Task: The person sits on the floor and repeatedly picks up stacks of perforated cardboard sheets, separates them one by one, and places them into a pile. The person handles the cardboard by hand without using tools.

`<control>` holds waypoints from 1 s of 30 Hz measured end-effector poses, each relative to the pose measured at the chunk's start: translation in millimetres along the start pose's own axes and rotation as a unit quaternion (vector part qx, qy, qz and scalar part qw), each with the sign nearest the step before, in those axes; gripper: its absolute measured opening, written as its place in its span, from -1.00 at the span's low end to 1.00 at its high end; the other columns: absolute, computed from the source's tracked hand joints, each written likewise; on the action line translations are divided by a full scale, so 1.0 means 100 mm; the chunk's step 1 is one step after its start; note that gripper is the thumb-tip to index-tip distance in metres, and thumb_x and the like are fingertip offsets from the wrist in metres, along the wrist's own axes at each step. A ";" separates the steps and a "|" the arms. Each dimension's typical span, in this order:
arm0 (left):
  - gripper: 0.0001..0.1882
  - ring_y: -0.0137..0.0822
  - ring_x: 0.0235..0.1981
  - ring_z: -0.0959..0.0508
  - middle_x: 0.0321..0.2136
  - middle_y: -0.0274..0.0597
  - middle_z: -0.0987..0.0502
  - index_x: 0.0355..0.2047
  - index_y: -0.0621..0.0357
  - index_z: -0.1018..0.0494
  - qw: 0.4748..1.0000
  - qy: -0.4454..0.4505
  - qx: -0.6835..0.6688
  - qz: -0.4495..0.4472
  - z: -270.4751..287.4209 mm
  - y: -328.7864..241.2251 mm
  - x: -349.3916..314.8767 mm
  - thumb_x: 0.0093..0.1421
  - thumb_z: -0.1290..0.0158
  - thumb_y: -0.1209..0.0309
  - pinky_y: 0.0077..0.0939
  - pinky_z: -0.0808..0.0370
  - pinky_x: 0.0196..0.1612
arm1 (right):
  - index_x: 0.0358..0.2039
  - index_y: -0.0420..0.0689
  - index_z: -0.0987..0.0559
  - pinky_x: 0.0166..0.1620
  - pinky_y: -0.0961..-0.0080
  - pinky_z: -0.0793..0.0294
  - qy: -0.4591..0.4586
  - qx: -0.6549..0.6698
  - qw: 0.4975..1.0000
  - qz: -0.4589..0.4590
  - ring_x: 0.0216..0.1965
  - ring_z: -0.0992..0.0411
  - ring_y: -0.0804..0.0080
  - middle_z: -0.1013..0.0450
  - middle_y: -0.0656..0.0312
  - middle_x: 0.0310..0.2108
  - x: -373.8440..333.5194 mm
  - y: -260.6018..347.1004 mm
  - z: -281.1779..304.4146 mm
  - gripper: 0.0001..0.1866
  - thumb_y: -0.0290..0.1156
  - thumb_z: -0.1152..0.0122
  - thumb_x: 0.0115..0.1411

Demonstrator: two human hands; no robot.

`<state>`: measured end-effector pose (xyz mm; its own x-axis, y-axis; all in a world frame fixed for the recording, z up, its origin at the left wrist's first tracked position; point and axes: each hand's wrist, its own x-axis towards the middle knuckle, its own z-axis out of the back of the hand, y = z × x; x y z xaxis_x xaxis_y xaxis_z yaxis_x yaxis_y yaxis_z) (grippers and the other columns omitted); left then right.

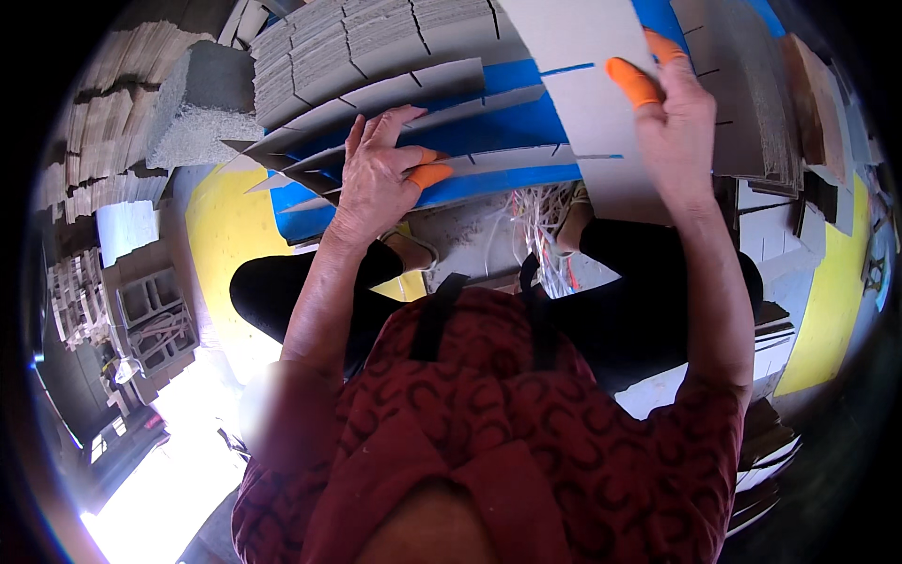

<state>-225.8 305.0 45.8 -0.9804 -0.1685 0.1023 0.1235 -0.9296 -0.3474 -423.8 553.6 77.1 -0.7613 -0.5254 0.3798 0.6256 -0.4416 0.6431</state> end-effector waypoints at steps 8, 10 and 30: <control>-0.84 -0.21 0.22 -0.33 0.12 -0.27 -0.39 -0.33 -0.16 -0.70 1.000 -0.013 -0.006 -0.008 -0.01 0.01 -0.01 0.04 -0.29 0.24 0.04 0.03 0.38 | 0.17 -0.19 -0.40 -0.20 0.60 -0.52 -0.039 0.039 0.993 0.103 -0.26 -0.54 0.46 -0.56 0.09 -0.17 -0.01 -0.09 -0.29 -0.38 -0.83 0.09 0.07; -0.84 -0.21 0.21 -0.34 0.11 -0.27 -0.39 -0.33 -0.16 -0.70 1.000 -0.017 -0.008 -0.011 -0.02 0.03 0.00 0.05 -0.29 0.23 0.04 0.02 0.37 | 0.18 -0.17 -0.40 -0.10 0.56 -0.54 -0.018 0.055 0.993 0.106 -0.16 -0.55 0.43 -0.56 0.10 -0.13 -0.01 -0.10 -0.32 -0.38 -0.85 0.11 0.08; -0.65 -0.19 0.12 -0.43 0.07 -0.26 -0.44 -0.10 -0.02 -0.58 0.994 -0.065 -0.081 -0.023 0.04 0.18 0.05 0.15 -0.20 0.13 0.00 -0.14 0.31 | 0.13 -0.17 -0.40 -0.41 0.31 -0.55 0.069 -0.095 0.974 0.193 -0.46 -0.53 0.08 -0.55 0.03 -0.22 0.04 0.17 -0.86 -0.30 -0.72 -0.16 -0.14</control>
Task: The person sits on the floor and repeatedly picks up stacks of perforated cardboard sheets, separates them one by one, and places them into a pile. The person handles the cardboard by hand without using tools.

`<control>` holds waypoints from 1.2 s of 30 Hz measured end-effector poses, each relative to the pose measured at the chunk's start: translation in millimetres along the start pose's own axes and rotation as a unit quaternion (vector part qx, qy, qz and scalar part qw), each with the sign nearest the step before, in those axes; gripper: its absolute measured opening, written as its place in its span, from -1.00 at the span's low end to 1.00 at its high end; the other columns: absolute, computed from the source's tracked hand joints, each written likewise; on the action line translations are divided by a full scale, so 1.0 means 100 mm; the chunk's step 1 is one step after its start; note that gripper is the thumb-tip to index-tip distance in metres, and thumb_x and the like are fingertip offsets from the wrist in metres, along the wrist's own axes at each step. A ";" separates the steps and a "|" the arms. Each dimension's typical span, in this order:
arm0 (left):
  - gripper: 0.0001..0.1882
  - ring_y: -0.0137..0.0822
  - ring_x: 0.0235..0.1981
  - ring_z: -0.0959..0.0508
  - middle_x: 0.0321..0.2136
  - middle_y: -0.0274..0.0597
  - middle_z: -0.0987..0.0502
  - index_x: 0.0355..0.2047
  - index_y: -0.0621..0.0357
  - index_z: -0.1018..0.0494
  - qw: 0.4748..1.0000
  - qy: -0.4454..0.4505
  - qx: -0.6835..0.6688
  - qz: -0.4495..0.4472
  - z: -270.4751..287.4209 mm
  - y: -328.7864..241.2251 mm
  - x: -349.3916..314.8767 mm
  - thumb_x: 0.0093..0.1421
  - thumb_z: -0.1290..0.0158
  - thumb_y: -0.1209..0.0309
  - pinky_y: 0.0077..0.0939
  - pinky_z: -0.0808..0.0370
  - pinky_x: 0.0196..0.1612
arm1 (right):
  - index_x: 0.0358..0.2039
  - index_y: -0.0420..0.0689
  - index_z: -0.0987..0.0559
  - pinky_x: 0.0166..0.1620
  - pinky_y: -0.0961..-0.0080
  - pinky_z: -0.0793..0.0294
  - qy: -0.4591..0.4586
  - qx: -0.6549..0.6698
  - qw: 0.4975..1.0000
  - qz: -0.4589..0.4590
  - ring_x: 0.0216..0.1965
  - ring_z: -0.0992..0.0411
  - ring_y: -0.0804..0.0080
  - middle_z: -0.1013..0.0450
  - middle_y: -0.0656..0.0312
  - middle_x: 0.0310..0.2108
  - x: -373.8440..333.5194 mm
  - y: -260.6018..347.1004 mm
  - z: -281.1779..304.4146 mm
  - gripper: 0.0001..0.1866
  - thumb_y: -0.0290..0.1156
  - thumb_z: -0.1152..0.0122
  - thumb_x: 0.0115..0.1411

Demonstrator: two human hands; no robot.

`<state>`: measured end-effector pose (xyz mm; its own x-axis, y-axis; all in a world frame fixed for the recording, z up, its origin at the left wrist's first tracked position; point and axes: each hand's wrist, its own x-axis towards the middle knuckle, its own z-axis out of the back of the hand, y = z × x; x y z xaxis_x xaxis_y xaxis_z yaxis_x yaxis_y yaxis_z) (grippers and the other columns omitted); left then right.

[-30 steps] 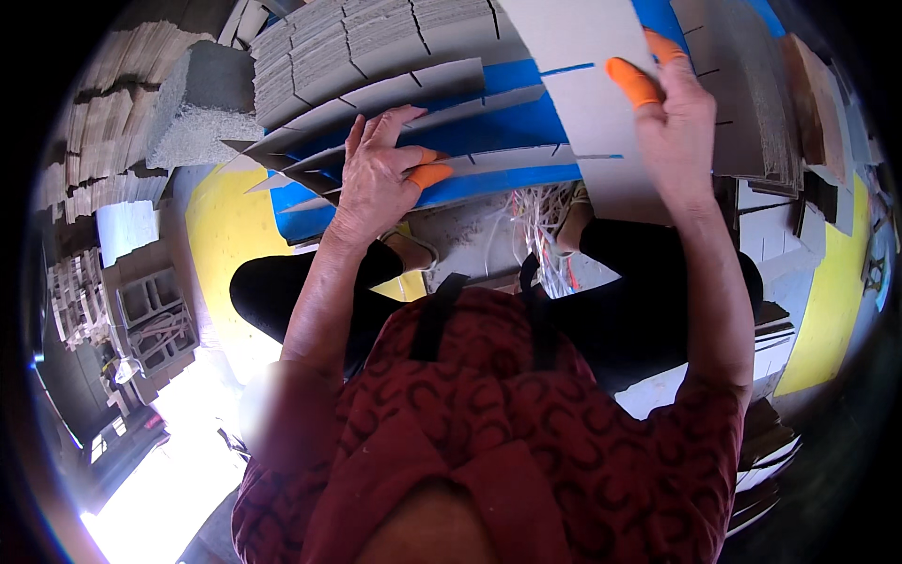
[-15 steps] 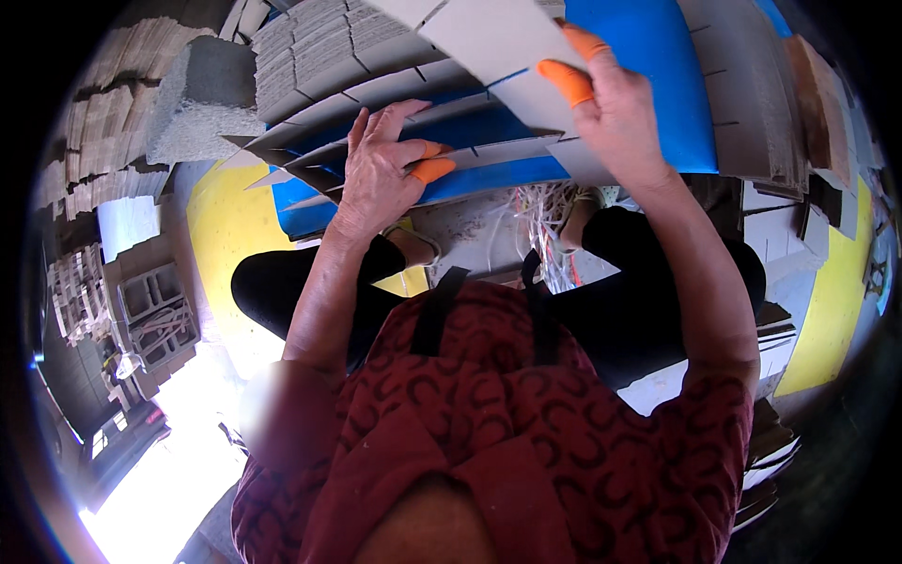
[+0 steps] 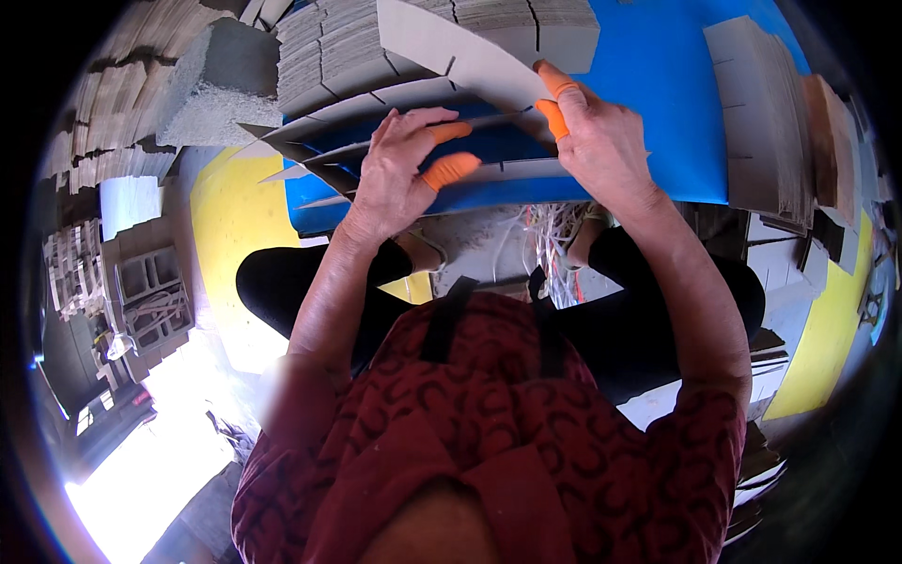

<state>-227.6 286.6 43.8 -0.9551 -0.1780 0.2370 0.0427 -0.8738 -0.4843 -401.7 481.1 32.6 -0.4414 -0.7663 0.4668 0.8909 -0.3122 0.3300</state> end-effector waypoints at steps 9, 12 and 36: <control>-0.76 -0.23 0.09 -0.45 0.00 -0.31 -0.49 -0.14 -0.04 -0.60 0.990 -0.078 0.105 0.055 0.17 0.41 0.06 0.18 -0.18 0.27 -0.10 -0.15 0.30 | 0.17 -0.14 -0.41 -0.34 0.30 -0.53 0.110 -0.045 0.993 -0.021 -0.34 -0.51 0.11 -0.49 0.04 -0.15 0.11 0.22 0.17 -0.32 -0.73 -0.09 -0.06; -0.77 -0.24 0.09 -0.45 -0.01 -0.33 -0.49 -0.14 -0.04 -0.60 0.991 -0.068 0.104 0.056 0.16 0.38 0.05 0.19 -0.18 0.28 -0.10 -0.13 0.32 | 0.18 -0.09 -0.43 -0.26 0.33 -0.52 0.155 -0.125 0.980 0.011 -0.20 -0.46 0.18 -0.39 0.10 -0.15 0.11 0.30 0.12 -0.40 -0.65 -0.09 0.06; -0.82 -0.29 -0.31 -0.56 -0.42 -0.27 -0.59 -0.43 0.10 -0.65 0.994 -0.087 0.016 0.058 0.30 0.26 -0.60 -0.09 -0.34 0.56 -0.40 -0.50 -0.18 | 0.05 -0.14 -0.49 -0.09 0.26 -0.57 -0.217 -0.256 0.921 -0.199 -0.10 -0.54 0.12 -0.49 0.04 0.00 -0.10 -0.56 1.57 -0.64 -0.55 -0.02 0.22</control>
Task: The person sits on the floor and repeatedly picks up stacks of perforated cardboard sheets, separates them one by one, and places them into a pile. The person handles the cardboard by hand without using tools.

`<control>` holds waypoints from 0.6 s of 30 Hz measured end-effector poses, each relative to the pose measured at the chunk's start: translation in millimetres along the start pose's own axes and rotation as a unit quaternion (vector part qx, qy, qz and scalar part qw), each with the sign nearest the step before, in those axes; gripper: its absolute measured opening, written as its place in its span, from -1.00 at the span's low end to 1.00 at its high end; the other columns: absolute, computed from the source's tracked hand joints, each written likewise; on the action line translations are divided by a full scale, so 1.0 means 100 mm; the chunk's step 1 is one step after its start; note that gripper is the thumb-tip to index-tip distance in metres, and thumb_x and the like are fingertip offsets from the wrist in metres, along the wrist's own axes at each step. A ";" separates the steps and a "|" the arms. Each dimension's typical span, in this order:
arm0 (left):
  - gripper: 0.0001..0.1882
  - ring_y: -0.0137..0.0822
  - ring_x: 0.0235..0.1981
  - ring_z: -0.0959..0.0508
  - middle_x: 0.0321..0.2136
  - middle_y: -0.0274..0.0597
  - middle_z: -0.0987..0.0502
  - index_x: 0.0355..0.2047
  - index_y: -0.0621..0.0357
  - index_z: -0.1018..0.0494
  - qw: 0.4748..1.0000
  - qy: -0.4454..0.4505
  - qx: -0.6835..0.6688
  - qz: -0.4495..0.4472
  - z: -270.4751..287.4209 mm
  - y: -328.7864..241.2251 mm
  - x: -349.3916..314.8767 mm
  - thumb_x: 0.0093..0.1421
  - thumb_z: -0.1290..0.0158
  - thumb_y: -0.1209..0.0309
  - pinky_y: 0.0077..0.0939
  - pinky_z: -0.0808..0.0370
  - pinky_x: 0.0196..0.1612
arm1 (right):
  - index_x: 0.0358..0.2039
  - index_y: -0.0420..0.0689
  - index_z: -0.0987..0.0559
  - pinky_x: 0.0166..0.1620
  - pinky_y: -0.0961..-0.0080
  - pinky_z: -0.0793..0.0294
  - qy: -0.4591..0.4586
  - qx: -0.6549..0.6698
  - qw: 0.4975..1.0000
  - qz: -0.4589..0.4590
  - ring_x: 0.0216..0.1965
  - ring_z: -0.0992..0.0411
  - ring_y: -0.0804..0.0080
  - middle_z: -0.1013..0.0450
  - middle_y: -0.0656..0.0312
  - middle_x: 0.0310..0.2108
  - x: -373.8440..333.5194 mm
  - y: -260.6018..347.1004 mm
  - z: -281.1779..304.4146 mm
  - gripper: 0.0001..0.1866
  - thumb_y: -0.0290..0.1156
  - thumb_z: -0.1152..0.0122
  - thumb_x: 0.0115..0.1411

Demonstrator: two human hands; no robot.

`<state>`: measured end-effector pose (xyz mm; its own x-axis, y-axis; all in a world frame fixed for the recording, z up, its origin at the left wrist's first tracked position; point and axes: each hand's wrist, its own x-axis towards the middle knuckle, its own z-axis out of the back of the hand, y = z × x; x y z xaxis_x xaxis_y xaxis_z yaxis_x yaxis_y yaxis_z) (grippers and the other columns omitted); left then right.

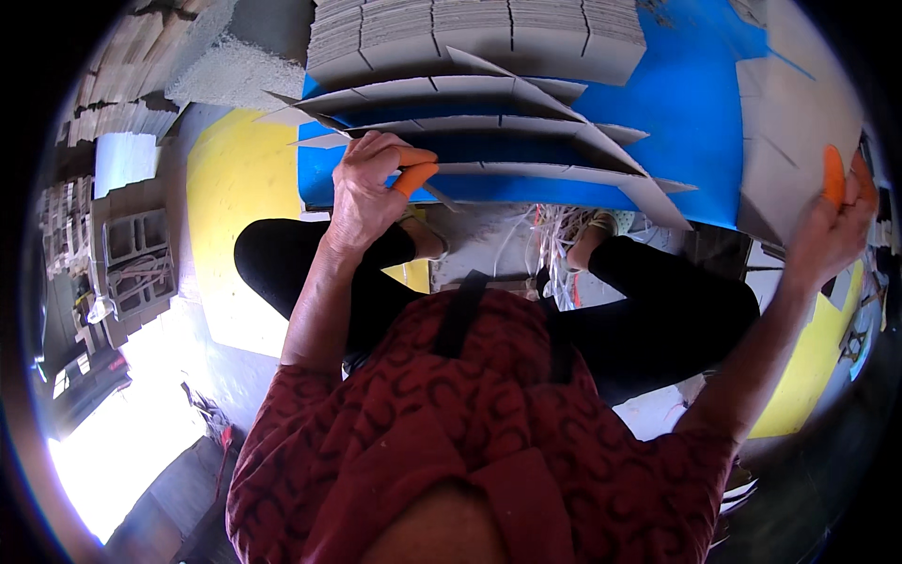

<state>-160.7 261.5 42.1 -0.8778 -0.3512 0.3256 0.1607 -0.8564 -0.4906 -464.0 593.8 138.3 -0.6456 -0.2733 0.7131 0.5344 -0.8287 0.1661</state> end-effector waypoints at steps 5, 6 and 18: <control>-0.83 -0.28 -0.32 -0.56 -0.42 -0.26 -0.59 -0.43 0.12 -0.64 1.000 0.002 -0.017 0.004 -0.01 -0.06 0.06 -0.09 -0.33 0.56 -0.41 -0.50 -0.19 | 0.03 -0.23 -0.54 0.05 0.38 -0.50 0.094 0.284 0.945 0.132 -0.01 -0.51 0.24 -0.45 0.08 0.09 -0.66 0.69 -0.19 -0.51 -0.82 0.09 0.10; -0.84 -0.28 -0.32 -0.55 -0.42 -0.26 -0.59 -0.43 0.12 -0.64 1.000 0.002 -0.016 0.003 -0.01 -0.06 0.06 -0.08 -0.33 0.56 -0.41 -0.50 -0.19 | 0.04 -0.28 -0.50 0.07 0.38 -0.49 0.129 0.309 0.932 0.142 0.00 -0.51 0.26 -0.45 0.06 0.10 -0.76 0.71 -0.27 -0.52 -0.82 0.08 0.10; -0.85 -0.27 -0.34 -0.55 -0.45 -0.27 -0.59 -0.45 0.13 -0.64 1.000 -0.001 -0.022 0.005 -0.02 -0.08 0.06 -0.09 -0.33 0.55 -0.40 -0.48 -0.21 | 0.17 -0.20 -0.40 -0.30 0.40 -0.59 0.166 0.353 0.886 0.249 -0.41 -0.57 0.19 -0.55 0.01 -0.13 -0.81 1.32 -0.56 -0.23 -0.86 -0.14 -0.16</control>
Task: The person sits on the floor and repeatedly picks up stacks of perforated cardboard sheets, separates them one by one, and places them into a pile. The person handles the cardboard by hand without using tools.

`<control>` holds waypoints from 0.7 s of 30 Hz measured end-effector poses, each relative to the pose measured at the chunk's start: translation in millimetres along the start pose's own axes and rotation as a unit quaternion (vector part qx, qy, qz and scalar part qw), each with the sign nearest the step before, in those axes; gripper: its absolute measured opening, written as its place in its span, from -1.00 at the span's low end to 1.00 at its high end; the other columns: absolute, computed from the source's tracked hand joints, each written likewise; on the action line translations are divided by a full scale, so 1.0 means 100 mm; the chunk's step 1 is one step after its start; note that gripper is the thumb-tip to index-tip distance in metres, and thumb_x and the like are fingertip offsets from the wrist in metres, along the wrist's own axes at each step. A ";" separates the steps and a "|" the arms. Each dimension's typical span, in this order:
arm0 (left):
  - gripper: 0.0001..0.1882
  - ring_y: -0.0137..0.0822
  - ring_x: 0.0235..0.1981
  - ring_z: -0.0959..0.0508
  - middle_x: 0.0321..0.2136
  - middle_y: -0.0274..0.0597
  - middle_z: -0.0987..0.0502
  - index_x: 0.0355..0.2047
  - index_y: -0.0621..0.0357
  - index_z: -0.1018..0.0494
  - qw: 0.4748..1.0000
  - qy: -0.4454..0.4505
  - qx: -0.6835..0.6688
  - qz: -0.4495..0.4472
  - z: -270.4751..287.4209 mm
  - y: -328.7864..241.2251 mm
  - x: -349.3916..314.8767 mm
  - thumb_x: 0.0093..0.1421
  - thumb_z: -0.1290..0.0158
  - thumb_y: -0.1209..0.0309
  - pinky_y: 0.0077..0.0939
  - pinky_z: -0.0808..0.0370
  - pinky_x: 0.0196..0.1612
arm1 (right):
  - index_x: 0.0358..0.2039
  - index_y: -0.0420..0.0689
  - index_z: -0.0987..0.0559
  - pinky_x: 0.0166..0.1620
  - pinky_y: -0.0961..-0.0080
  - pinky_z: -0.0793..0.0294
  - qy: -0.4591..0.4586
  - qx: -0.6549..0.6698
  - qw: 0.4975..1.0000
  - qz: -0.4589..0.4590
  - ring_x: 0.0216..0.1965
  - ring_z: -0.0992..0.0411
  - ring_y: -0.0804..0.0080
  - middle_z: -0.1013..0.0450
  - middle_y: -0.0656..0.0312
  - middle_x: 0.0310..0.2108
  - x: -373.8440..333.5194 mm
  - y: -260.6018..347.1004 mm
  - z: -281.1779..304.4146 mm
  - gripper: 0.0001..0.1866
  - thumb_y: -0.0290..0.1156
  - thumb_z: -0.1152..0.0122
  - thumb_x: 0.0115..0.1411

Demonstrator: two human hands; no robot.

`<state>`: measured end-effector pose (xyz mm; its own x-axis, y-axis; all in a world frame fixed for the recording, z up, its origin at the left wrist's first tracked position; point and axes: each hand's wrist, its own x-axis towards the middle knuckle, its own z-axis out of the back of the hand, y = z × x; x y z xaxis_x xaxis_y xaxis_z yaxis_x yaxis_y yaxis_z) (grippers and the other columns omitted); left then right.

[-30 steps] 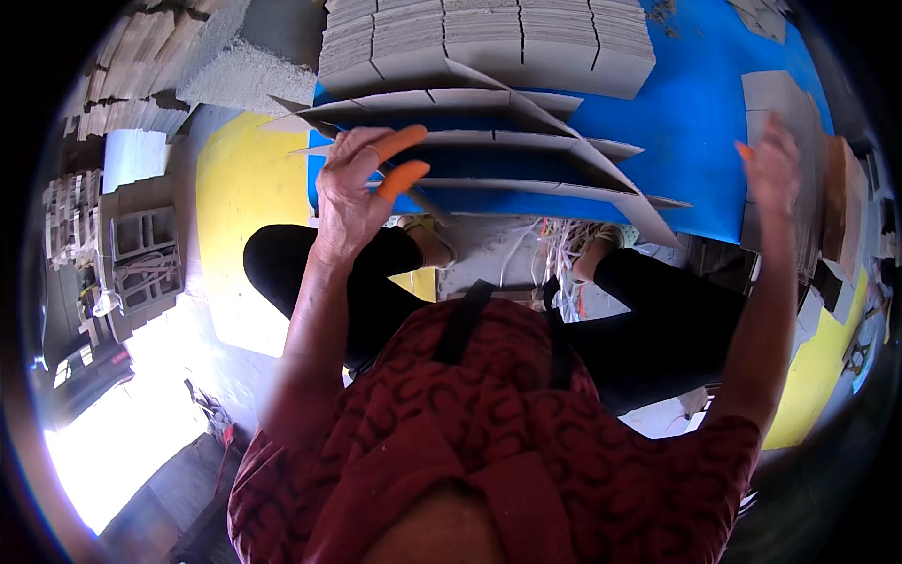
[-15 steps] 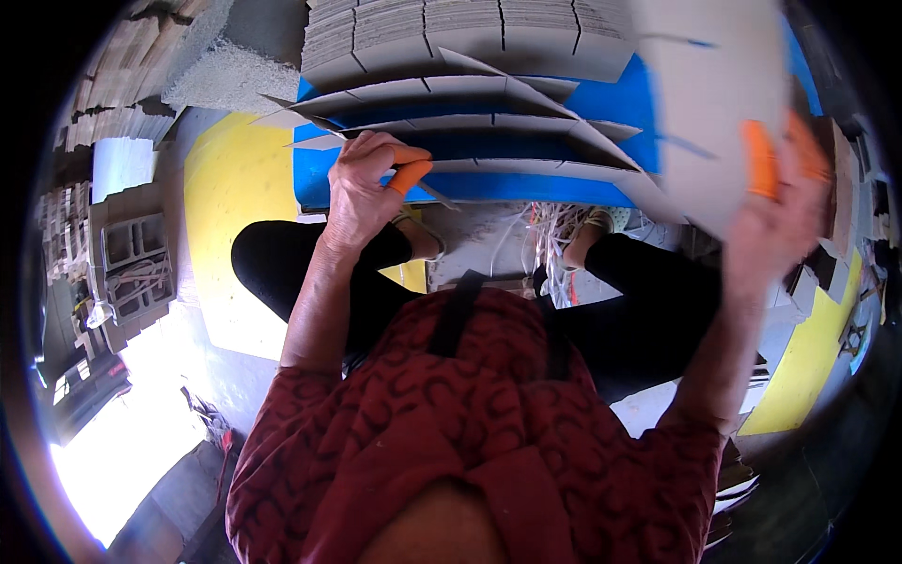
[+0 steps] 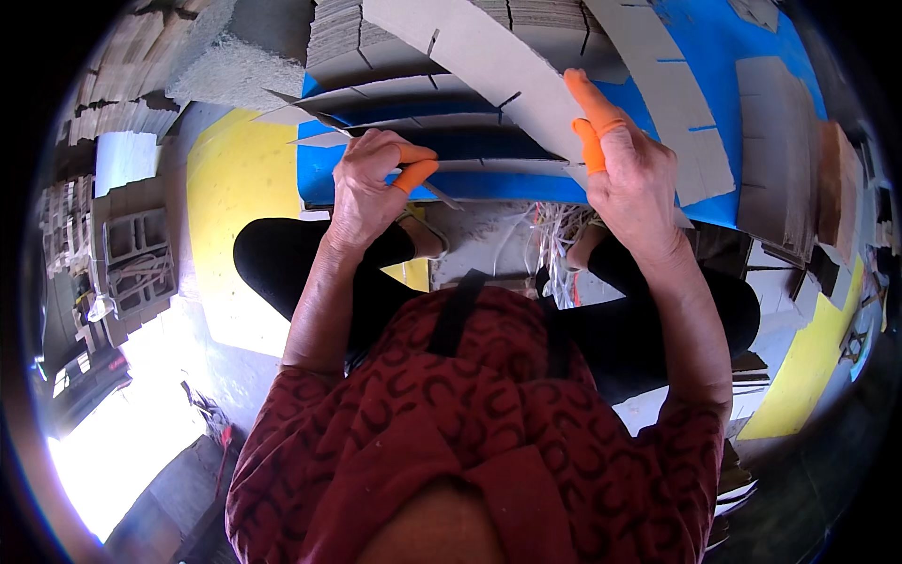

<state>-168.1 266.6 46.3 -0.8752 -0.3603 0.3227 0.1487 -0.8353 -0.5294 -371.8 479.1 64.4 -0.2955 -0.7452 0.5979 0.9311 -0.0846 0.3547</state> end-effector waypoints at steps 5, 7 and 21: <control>-0.85 -0.26 -0.33 -0.55 -0.44 -0.27 -0.58 -0.45 0.13 -0.63 1.000 0.002 -0.004 0.002 0.00 0.00 -0.01 -0.09 -0.34 0.54 -0.37 -0.48 -0.18 | 0.21 -0.16 -0.37 -0.38 0.43 -0.60 0.072 -0.048 0.996 0.009 -0.45 -0.56 0.21 -0.54 0.08 -0.23 0.02 -0.03 -0.12 -0.19 -0.78 -0.19 -0.16; -0.85 -0.27 -0.33 -0.55 -0.44 -0.27 -0.58 -0.45 0.13 -0.63 1.000 0.003 0.002 0.002 0.01 0.00 -0.01 -0.08 -0.33 0.54 -0.38 -0.48 -0.18 | 0.22 -0.15 -0.36 -0.42 0.44 -0.59 0.105 -0.072 0.992 0.007 -0.50 -0.54 0.23 -0.52 0.10 -0.26 0.04 0.04 -0.12 -0.19 -0.74 -0.22 -0.16; -0.80 -0.22 -0.31 -0.55 -0.45 -0.24 -0.58 -0.41 0.12 -0.63 0.999 -0.014 -0.034 -0.023 0.03 -0.01 0.03 -0.11 -0.35 0.49 -0.32 -0.47 -0.14 | 0.19 -0.07 -0.37 -0.09 0.22 -0.50 0.127 -0.290 0.932 -0.178 -0.09 -0.45 0.11 -0.44 0.07 -0.10 0.33 -0.75 0.02 -0.37 -0.54 -0.22 0.05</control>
<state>-169.3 265.4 49.6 -0.8675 -0.3335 0.3689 0.0757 -0.8217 -0.5649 -452.2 462.0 59.0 -0.6154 -0.7285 0.3011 0.7651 -0.6439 0.0059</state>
